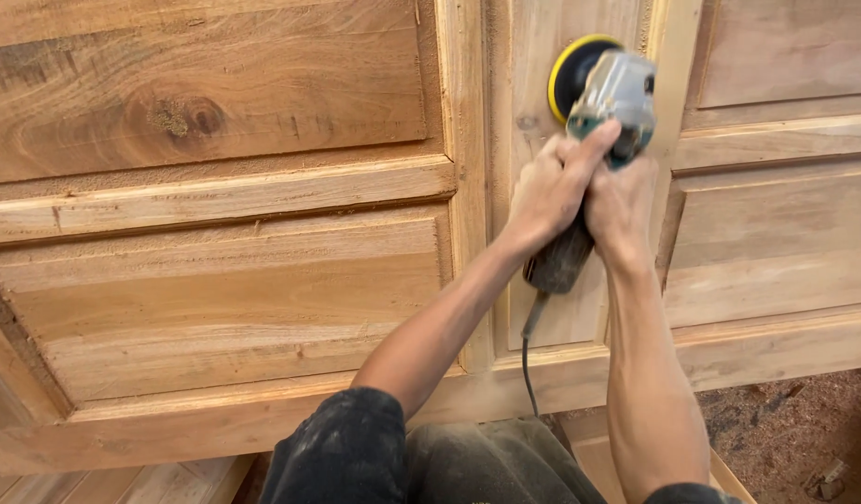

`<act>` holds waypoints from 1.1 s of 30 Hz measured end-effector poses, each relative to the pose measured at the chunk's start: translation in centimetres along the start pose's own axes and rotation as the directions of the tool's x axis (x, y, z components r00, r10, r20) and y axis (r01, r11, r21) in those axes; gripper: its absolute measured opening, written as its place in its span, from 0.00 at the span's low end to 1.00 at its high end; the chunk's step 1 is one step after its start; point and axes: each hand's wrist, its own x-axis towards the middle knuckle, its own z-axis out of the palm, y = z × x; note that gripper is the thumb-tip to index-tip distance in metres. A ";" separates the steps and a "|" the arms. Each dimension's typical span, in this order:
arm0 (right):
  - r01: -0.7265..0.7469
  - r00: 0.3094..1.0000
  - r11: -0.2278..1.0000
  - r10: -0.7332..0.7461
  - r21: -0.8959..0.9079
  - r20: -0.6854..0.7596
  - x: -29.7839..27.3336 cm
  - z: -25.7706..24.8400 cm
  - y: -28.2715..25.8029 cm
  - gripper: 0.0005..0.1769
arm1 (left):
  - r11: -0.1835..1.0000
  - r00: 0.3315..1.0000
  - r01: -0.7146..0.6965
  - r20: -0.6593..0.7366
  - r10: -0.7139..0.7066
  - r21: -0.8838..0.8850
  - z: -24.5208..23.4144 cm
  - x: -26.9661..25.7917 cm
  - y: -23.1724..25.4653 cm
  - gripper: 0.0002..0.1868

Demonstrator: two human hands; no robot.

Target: Sanding a wooden door using an angle grinder with a sanding attachment.

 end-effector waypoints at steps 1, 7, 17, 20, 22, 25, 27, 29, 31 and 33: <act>0.002 1.000 1.000 -0.002 -0.001 -0.004 1.2 -0.1 -0.1 0.18 | 1.000 1.000 -0.003 0.003 0.003 -0.001 0.1 0.9 0.4 0.48; -0.027 0.999 0.999 0.028 -0.027 0.036 5.1 -0.1 -3.6 0.17 | 0.987 0.993 -0.112 -0.046 0.107 -0.119 0.2 3.4 3.7 0.53; -0.036 0.999 0.997 0.037 -0.061 0.009 1.3 0.2 -1.5 0.17 | 0.999 0.998 -0.010 -0.055 0.007 -0.050 0.7 1.1 -0.3 0.42; 0.006 1.000 0.997 -0.005 -0.076 0.007 1.8 0.4 -1.7 0.15 | 0.989 0.995 -0.083 -0.069 0.075 -0.122 0.4 2.2 -0.9 0.39; 0.088 0.995 0.990 -0.082 -0.106 0.062 2.9 0.0 -1.9 0.14 | 0.944 0.968 -0.251 -0.062 0.244 -0.212 0.2 2.9 -0.1 0.37; 0.106 0.994 0.992 -0.104 -0.068 0.041 6.2 -0.2 -3.2 0.18 | 0.973 0.977 -0.189 -0.127 0.173 -0.132 -0.1 3.9 3.4 0.36; 0.176 0.980 0.978 -0.162 -0.113 0.119 7.5 -0.5 -4.3 0.18 | 0.971 0.986 -0.145 -0.113 0.125 -0.189 0.3 4.9 4.6 0.55; 0.114 0.991 0.986 -0.105 -0.120 0.081 7.7 -0.2 -4.6 0.19 | 0.984 0.990 -0.082 -0.125 0.063 -0.157 -0.7 3.7 5.7 0.57; 0.048 0.998 0.991 -0.044 -0.123 0.041 6.6 0.1 -4.2 0.21 | 0.992 0.991 -0.016 -0.136 -0.001 -0.124 -0.8 3.6 4.0 0.60; 0.092 0.994 0.989 -0.084 -0.119 0.064 5.6 0.2 -3.8 0.19 | 0.851 0.890 -0.456 -0.111 0.443 -0.260 0.0 5.5 0.5 0.40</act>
